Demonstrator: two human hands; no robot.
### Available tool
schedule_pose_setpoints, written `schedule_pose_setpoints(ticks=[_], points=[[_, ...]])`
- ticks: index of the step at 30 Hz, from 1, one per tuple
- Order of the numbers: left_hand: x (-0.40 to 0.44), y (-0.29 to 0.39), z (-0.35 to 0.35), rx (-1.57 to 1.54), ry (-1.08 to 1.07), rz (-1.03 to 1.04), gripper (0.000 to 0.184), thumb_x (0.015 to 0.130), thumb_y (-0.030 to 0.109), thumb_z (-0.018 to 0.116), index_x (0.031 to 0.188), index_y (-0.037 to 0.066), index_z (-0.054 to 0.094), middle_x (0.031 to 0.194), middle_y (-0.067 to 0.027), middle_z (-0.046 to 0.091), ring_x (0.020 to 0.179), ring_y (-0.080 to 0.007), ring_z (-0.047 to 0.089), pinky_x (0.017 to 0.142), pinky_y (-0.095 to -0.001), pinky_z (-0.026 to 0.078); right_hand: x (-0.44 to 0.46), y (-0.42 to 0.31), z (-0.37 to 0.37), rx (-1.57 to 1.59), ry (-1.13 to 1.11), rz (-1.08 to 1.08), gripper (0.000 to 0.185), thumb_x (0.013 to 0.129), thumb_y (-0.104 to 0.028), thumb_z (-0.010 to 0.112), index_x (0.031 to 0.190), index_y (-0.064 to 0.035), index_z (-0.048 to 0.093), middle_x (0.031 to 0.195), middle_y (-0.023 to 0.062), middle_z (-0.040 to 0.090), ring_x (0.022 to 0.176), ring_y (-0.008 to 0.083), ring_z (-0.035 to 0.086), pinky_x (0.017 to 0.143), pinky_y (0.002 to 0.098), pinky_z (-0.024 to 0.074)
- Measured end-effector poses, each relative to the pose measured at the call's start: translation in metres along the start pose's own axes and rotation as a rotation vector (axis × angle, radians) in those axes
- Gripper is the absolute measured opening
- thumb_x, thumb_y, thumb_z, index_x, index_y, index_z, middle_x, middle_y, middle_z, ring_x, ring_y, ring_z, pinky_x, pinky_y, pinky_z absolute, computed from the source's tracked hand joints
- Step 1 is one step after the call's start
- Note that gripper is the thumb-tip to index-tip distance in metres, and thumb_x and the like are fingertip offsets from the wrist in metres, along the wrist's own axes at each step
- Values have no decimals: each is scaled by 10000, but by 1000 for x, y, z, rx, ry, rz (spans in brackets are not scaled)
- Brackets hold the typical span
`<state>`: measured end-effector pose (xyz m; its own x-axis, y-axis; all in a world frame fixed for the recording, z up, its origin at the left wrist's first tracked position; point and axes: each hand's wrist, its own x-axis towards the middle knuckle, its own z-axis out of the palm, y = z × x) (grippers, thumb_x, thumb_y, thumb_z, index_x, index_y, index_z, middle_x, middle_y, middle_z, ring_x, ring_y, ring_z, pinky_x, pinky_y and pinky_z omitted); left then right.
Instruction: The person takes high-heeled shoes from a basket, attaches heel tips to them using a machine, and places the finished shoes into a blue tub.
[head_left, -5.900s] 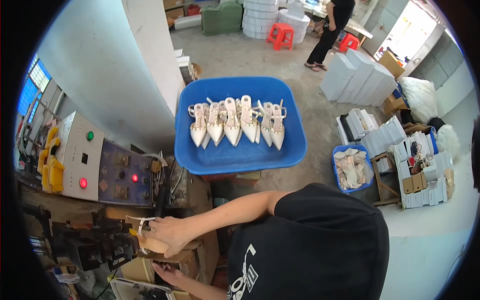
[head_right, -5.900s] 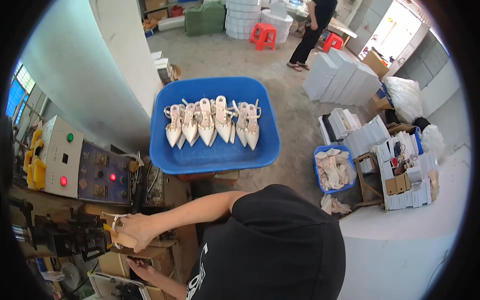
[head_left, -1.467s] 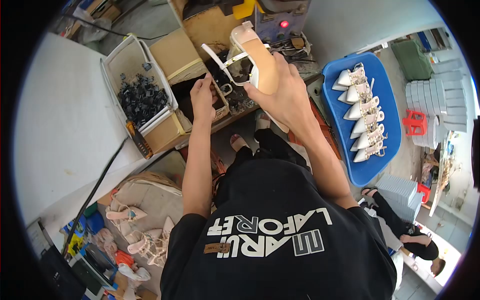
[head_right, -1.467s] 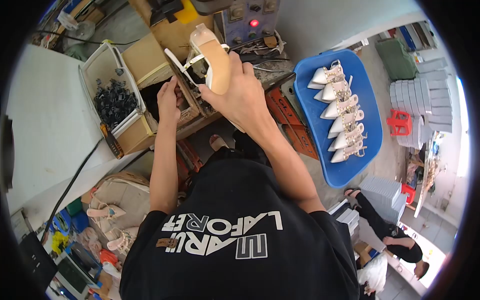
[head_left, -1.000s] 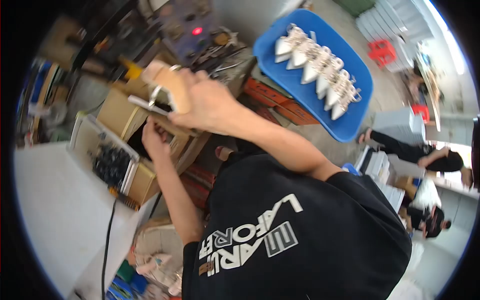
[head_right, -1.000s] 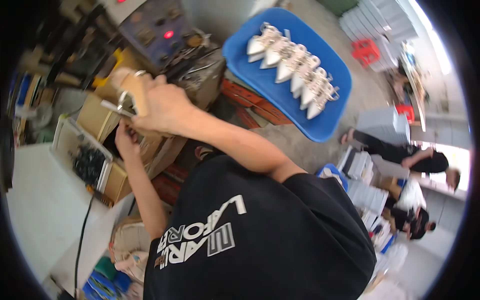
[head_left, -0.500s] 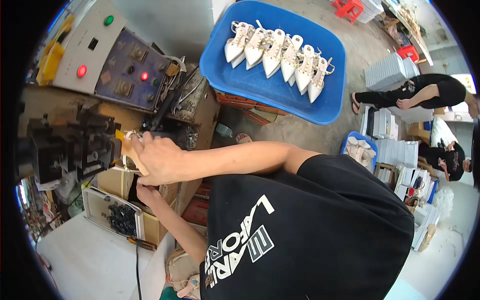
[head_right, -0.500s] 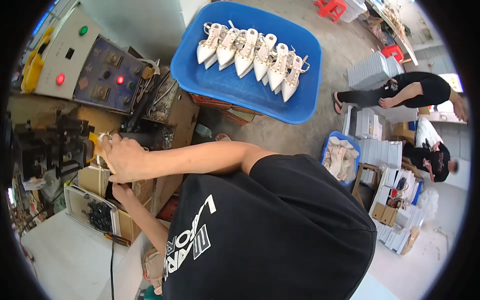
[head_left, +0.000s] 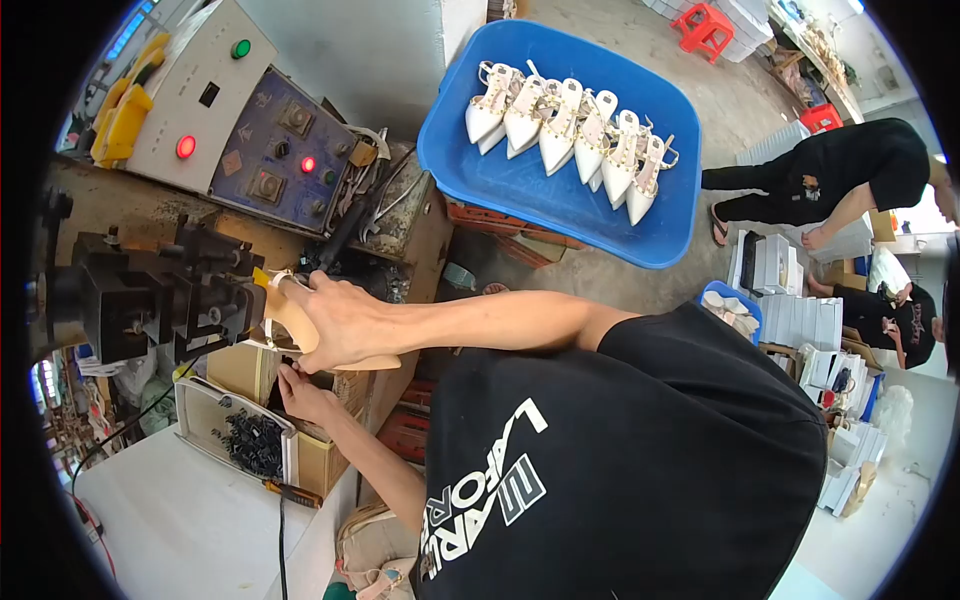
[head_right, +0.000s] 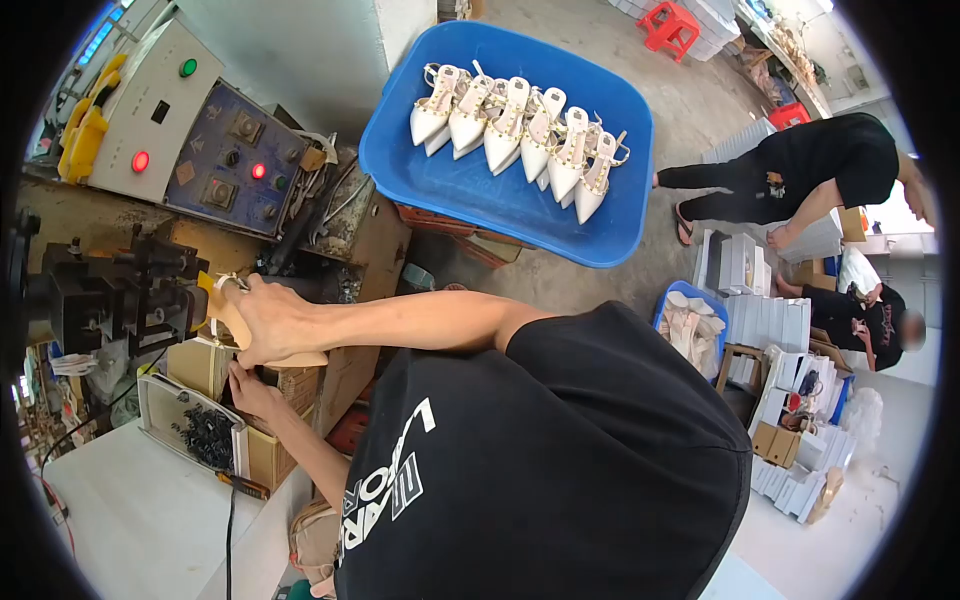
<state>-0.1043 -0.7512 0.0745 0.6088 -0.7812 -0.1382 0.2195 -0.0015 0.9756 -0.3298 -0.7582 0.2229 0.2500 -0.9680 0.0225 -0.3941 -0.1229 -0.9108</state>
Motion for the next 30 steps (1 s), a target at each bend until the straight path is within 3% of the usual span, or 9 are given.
schedule_pose_setpoints(ticks=[8, 11, 14, 16, 19, 24, 30], points=[[-8, 14, 13, -13, 92, -9, 316, 919, 113, 706, 1168, -71, 642, 836, -73, 639, 711, -136, 561, 645, -261, 486, -1, -1, 2, -25, 29, -8, 948, 585, -311, 813, 1335, 95, 399, 1067, 343, 519, 912, 478, 615, 788, 478, 528], [-9, 15, 12, -4, 84, -13, 317, 923, 114, 701, 1168, -76, 638, 836, -73, 635, 708, -136, 555, 643, -258, 478, -1, -2, 3, -55, -2, 15, 948, 646, -347, 794, 1409, 13, 361, 1069, 295, 523, 931, 473, 603, 832, 490, 509], [-9, 12, 10, -44, 42, 14, 309, 941, 118, 678, 1179, -74, 636, 843, -81, 642, 722, -140, 558, 653, -252, 479, 0, 0, 3, -74, -1, 12, 937, 649, -350, 787, 1404, 10, 366, 1053, 290, 530, 923, 471, 610, 828, 492, 511], [-10, 11, 9, -48, 31, 20, 302, 944, 117, 673, 1177, -72, 639, 850, -83, 648, 726, -140, 562, 654, -252, 481, 2, 3, 5, -94, 9, -29, 984, 613, -349, 814, 1366, 97, 363, 1075, 354, 521, 892, 485, 625, 785, 471, 536], [-9, 12, 7, -11, 40, 34, 292, 947, 117, 670, 1170, -68, 647, 872, -88, 659, 733, -137, 567, 659, -251, 485, 0, 1, 4, -87, -6, 3, 937, 650, -342, 788, 1403, 15, 360, 1046, 290, 534, 899, 470, 621, 807, 490, 520], [-3, 5, 2, 83, 60, 47, 284, 940, 114, 677, 1158, -67, 656, 910, -95, 672, 750, -132, 578, 660, -255, 488, 0, -2, 2, -85, -26, 21, 947, 651, -337, 792, 1402, 30, 347, 1066, 306, 533, 904, 475, 623, 809, 490, 524], [-8, 5, 11, -26, 5, 48, 278, 919, 49, 682, 1157, -90, 642, 973, -124, 681, 806, -193, 629, 735, -310, 545, -5, -11, -8, -65, -46, 64, 926, 654, -334, 794, 1394, 20, 363, 1103, 300, 541, 954, 462, 617, 853, 477, 521]])
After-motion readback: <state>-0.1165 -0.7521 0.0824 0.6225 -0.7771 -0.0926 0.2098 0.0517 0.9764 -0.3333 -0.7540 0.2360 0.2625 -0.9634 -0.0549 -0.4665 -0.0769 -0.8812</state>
